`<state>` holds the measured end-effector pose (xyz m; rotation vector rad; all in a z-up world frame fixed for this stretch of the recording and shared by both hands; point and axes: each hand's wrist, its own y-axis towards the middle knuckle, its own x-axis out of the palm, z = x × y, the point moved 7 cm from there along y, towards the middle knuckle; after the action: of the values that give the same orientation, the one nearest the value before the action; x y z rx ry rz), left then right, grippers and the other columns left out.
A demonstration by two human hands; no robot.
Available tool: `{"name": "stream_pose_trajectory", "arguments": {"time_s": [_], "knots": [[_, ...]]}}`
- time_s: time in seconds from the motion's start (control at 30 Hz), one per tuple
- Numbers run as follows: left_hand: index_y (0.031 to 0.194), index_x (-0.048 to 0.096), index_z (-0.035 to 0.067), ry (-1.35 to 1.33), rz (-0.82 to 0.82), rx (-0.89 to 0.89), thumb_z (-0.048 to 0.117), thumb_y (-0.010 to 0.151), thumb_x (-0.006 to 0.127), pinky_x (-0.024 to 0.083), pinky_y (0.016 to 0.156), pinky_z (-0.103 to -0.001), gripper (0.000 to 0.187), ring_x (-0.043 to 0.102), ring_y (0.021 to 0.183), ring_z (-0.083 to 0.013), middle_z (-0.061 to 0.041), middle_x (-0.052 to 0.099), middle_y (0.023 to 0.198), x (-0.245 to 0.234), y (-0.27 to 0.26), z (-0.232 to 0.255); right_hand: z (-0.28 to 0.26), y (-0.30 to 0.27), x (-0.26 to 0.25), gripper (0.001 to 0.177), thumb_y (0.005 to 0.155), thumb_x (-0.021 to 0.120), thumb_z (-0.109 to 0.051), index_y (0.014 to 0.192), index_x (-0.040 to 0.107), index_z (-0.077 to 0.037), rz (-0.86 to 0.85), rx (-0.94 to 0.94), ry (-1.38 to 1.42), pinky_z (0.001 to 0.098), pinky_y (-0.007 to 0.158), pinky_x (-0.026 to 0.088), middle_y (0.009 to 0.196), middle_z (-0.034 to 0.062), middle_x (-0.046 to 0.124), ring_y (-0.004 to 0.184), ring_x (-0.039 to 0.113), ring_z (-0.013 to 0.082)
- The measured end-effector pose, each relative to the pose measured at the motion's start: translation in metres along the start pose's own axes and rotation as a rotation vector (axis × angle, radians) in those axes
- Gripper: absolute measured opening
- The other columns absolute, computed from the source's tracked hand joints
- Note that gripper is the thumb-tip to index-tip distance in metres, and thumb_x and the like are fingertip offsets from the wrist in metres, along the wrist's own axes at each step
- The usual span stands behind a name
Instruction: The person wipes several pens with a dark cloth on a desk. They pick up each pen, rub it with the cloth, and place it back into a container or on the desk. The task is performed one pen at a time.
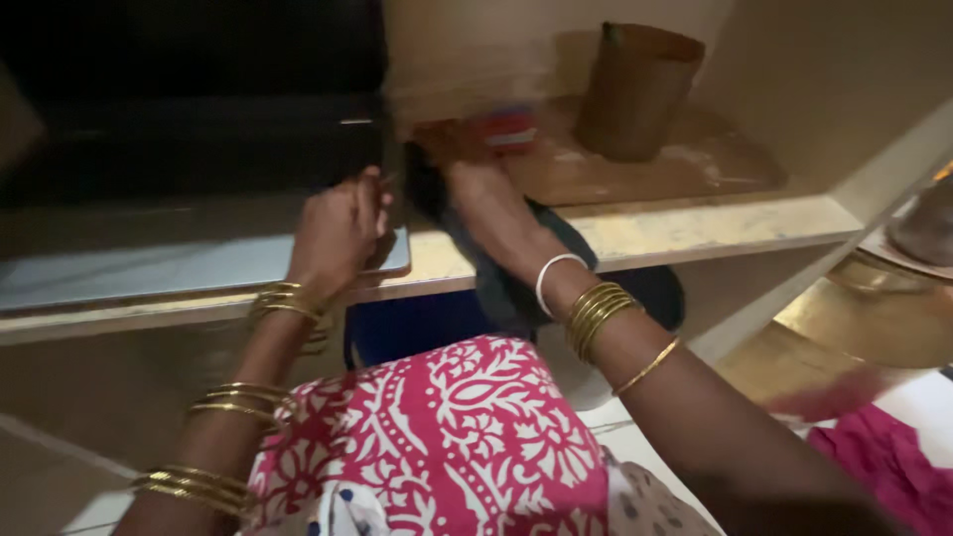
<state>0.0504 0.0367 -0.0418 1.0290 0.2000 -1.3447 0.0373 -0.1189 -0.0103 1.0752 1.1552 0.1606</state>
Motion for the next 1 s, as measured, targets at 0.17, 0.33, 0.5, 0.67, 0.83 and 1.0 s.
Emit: {"name": "stream_pose_trajectory", "arguments": {"time_s": [0.17, 0.33, 0.5, 0.67, 0.83, 1.0], "knots": [[0.099, 0.070, 0.005, -0.070, -0.028, -0.115, 0.033, 0.110, 0.036, 0.055, 0.064, -0.041, 0.045, 0.069, 0.062, -0.0261, -0.014, 0.071, 0.074, -0.003, 0.008, -0.005, -0.023, -0.006, 0.013, 0.041, 0.090, 0.052, 0.005, 0.130, 0.059, 0.004, 0.113, -0.149, 0.052, 0.0450, 0.094, 0.054, 0.124, 0.0262, 0.062, 0.112, 0.064, 0.0424], [0.101, 0.072, 0.005, -0.159, -0.139, -0.286, 0.034, 0.112, 0.036, 0.056, 0.062, -0.041, 0.048, 0.070, 0.063, -0.0259, -0.012, 0.073, 0.076, -0.002, -0.005, -0.008, 0.036, -0.011, 0.028, 0.027, 0.093, 0.057, -0.001, 0.117, 0.067, -0.001, -0.190, 0.312, -0.077, 0.0433, 0.088, 0.055, 0.107, 0.0224, 0.068, 0.102, 0.069, 0.0391], [0.121, 0.069, 0.011, -0.136, -0.041, -0.117, 0.026, 0.104, 0.043, 0.056, 0.061, -0.038, 0.035, 0.073, 0.063, -0.0210, -0.010, 0.075, 0.079, -0.008, 0.003, -0.002, -0.020, -0.003, -0.004, 0.035, 0.087, 0.054, 0.006, 0.121, 0.064, 0.004, 0.151, -0.105, 0.029, 0.0429, 0.088, 0.057, 0.115, 0.0264, 0.068, 0.102, 0.068, 0.0400], [0.119, 0.071, 0.013, -0.121, -0.070, -0.167, 0.025, 0.105, 0.043, 0.056, 0.062, -0.039, 0.033, 0.072, 0.063, -0.0206, -0.010, 0.074, 0.075, -0.008, 0.000, -0.005, 0.016, -0.006, 0.026, 0.027, 0.084, 0.060, 0.003, 0.108, 0.070, -0.001, -0.068, 0.149, 0.011, 0.0438, 0.083, 0.056, 0.098, 0.0235, 0.068, 0.096, 0.069, 0.0409], [0.114, 0.074, 0.013, -0.116, -0.105, -0.169, 0.022, 0.106, 0.042, 0.055, 0.059, -0.037, 0.034, 0.070, 0.060, -0.0172, -0.009, 0.073, 0.071, -0.009, -0.001, -0.011, 0.034, -0.012, 0.007, 0.023, 0.093, 0.059, 0.000, 0.116, 0.065, -0.001, 0.116, 0.212, -0.031, 0.0448, 0.089, 0.054, 0.109, 0.0239, 0.067, 0.103, 0.067, 0.0405], [0.114, 0.073, 0.014, -0.309, -0.126, -0.215, 0.017, 0.102, 0.043, 0.049, 0.044, -0.032, 0.032, 0.060, 0.048, -0.0093, 0.000, 0.075, 0.074, -0.008, -0.006, -0.004, -0.001, -0.007, -0.005, 0.042, 0.087, 0.055, 0.004, 0.128, 0.063, 0.000, 0.178, -0.029, -0.056, 0.0454, 0.093, 0.053, 0.119, 0.0261, 0.065, 0.108, 0.064, 0.0434]]}}
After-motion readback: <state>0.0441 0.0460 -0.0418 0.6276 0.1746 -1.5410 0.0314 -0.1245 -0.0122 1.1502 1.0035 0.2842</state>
